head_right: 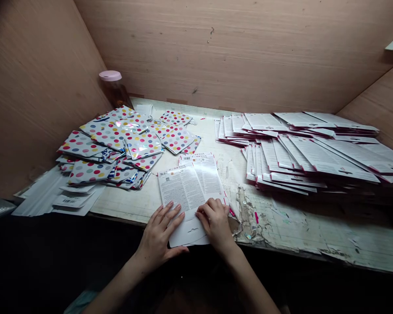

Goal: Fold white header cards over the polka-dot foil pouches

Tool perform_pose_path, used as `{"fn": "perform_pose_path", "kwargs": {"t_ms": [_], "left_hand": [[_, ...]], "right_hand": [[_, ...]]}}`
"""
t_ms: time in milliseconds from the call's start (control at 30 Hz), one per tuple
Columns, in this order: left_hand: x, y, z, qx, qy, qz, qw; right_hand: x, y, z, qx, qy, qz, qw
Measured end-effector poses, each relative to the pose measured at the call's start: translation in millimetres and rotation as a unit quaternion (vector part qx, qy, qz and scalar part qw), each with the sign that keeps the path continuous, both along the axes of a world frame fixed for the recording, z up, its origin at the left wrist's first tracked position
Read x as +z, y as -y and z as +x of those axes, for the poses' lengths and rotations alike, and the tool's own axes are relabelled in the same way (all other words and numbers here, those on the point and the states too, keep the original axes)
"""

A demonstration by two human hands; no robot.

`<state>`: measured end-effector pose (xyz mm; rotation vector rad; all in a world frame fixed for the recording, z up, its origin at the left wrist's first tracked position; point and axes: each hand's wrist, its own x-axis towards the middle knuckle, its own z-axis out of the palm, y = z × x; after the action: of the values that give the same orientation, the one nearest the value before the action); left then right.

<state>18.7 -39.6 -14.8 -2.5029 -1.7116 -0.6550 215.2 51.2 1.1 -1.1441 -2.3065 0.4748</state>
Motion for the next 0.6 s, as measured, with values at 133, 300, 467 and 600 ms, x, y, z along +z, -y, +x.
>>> {"fn": "perform_pose_path", "kwargs": {"t_ms": [133, 300, 467, 600], "left_hand": [[0.7, -1.1, -0.4, 0.002, -0.001, 0.007, 1.0], [0.8, -0.5, -5.0, -0.012, 0.003, 0.001, 1.0], [-0.2, -0.4, -6.6, -0.01, 0.021, 0.003, 1.0], [1.1, -0.1, -5.6, -0.006, 0.03, -0.001, 1.0]], "right_hand": [[-5.2, -0.6, -3.3, 0.022, 0.027, 0.017, 0.999], [-3.4, 8.0, 5.0, 0.031, 0.022, 0.018, 0.999], [3.8, 5.0, 5.2, 0.022, 0.012, -0.005, 1.0], [3.5, -1.0, -0.8, 0.026, 0.008, -0.017, 0.999]]}}
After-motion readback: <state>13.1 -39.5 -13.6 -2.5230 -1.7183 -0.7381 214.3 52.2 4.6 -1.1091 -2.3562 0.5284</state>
